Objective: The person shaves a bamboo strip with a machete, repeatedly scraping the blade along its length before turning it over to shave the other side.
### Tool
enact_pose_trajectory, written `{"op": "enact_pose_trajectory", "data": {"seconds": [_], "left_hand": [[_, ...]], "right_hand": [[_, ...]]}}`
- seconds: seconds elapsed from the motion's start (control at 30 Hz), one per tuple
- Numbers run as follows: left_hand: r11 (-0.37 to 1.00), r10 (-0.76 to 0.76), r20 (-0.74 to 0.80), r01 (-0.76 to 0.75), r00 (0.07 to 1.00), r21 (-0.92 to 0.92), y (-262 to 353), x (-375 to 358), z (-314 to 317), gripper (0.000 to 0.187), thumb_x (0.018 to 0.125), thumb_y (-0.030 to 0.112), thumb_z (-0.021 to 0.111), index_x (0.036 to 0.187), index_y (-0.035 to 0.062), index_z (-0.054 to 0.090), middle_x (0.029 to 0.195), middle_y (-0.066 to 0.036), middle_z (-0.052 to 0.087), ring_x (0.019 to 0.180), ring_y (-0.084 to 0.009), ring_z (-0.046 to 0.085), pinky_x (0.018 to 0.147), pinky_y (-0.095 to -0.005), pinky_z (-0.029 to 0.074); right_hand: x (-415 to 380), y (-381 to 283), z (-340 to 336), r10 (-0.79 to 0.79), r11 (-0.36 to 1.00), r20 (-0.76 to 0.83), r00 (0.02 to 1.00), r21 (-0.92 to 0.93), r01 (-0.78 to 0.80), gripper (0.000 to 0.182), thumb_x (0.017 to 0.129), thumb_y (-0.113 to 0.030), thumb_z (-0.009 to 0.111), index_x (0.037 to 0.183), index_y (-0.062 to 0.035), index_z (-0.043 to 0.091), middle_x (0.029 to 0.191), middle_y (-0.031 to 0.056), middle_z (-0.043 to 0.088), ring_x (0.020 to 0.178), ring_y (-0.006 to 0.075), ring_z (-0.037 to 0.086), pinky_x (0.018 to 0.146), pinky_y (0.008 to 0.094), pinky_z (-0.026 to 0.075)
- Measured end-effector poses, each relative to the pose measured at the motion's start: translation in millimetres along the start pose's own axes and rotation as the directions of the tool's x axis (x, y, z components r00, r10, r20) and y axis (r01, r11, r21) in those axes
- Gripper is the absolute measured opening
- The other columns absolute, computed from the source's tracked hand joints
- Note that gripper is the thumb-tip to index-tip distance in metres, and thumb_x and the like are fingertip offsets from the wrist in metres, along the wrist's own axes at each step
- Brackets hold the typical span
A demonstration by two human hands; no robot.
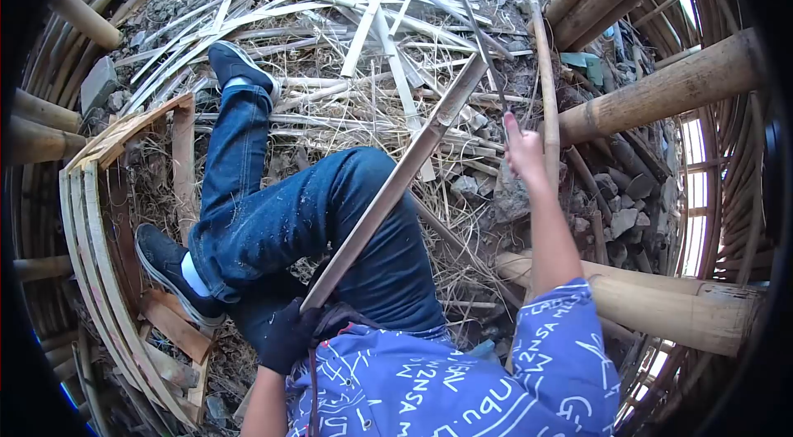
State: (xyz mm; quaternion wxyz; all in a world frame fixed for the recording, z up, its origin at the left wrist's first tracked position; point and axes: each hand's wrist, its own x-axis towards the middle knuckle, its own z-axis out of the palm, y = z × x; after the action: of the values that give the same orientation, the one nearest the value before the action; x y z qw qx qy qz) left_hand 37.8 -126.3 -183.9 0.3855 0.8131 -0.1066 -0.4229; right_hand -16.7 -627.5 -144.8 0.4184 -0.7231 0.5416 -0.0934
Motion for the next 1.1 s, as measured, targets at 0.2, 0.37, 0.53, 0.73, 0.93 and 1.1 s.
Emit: {"op": "enact_pose_trajectory", "data": {"seconds": [0.2, 0.37, 0.53, 0.73, 0.93, 1.1], "left_hand": [[0.998, -0.054, 0.086, 0.055, 0.995, -0.005, 4, 9, -12, 0.034, 0.091, 0.031, 0.055, 0.092, -0.0018, 0.066, 0.076, -0.019, 0.066, 0.070, -0.0246, 0.063, 0.065, -0.0363, 0.046], [0.961, 0.201, 0.100, -0.215, 0.975, 0.171, 13, 6, -17, 0.036, 0.091, 0.031, 0.055, 0.090, -0.0022, 0.066, 0.075, -0.019, 0.066, 0.068, -0.0244, 0.063, 0.062, -0.0374, 0.045], [0.935, 0.251, 0.102, -0.268, 0.963, 0.233, -17, 15, -15, 0.036, 0.091, 0.031, 0.054, 0.084, -0.0022, 0.066, 0.070, -0.020, 0.064, 0.063, -0.0267, 0.062, 0.058, -0.0401, 0.044], [0.925, 0.255, 0.112, -0.276, 0.960, 0.261, 6, 14, -12, 0.039, 0.091, 0.033, 0.053, 0.081, -0.0028, 0.066, 0.068, -0.023, 0.062, 0.064, -0.0301, 0.063, 0.059, -0.0417, 0.044], [0.961, 0.161, 0.080, -0.174, 0.984, 0.216, 8, 11, -7, 0.041, 0.091, 0.035, 0.054, 0.084, -0.0034, 0.066, 0.069, -0.023, 0.063, 0.066, -0.0304, 0.064, 0.060, -0.0422, 0.045], [0.947, 0.236, 0.028, -0.237, 0.971, 0.218, 5, 8, -5, 0.041, 0.091, 0.035, 0.055, 0.085, -0.0032, 0.067, 0.070, -0.023, 0.063, 0.066, -0.0307, 0.064, 0.062, -0.0420, 0.045]], "right_hand": [[-58, 13, 33, 0.036, 0.892, 0.022, 0.999, 0.450, -0.042, 0.063, 0.087, -0.068, 0.046, 0.061, -0.0104, 0.045, 0.047, -0.0007, 0.043, 0.035, 0.0086, 0.042, 0.033, 0.0225, 0.032], [-67, 17, 17, -0.328, 0.914, -0.021, 0.945, 0.246, 0.322, 0.070, 0.083, -0.070, 0.050, 0.056, -0.0057, 0.049, 0.047, 0.0017, 0.047, 0.040, 0.0124, 0.050, 0.041, 0.0274, 0.039], [-55, -11, -2, -0.548, 0.806, 0.054, 0.835, -0.232, 0.545, 0.073, 0.081, -0.068, 0.056, 0.055, -0.0007, 0.042, 0.046, 0.0072, 0.040, 0.046, 0.0180, 0.047, 0.048, 0.0371, 0.037], [-20, 0, 7, -0.531, 0.672, 0.172, 0.830, -0.511, 0.536, 0.080, 0.071, -0.084, 0.045, 0.058, -0.0059, 0.059, 0.056, 0.0126, 0.059, 0.057, 0.0328, 0.064, 0.053, 0.0412, 0.050], [-6, 11, 21, -0.538, 0.663, 0.171, 0.826, -0.520, 0.539, 0.083, 0.070, -0.086, 0.040, 0.061, -0.0066, 0.060, 0.058, 0.0122, 0.061, 0.059, 0.0318, 0.065, 0.055, 0.0413, 0.052], [-19, 3, 27, -0.557, 0.677, 0.170, 0.813, -0.475, 0.563, 0.080, 0.076, -0.083, 0.039, 0.061, -0.0073, 0.058, 0.057, 0.0127, 0.061, 0.059, 0.0296, 0.066, 0.052, 0.0412, 0.052]]}}
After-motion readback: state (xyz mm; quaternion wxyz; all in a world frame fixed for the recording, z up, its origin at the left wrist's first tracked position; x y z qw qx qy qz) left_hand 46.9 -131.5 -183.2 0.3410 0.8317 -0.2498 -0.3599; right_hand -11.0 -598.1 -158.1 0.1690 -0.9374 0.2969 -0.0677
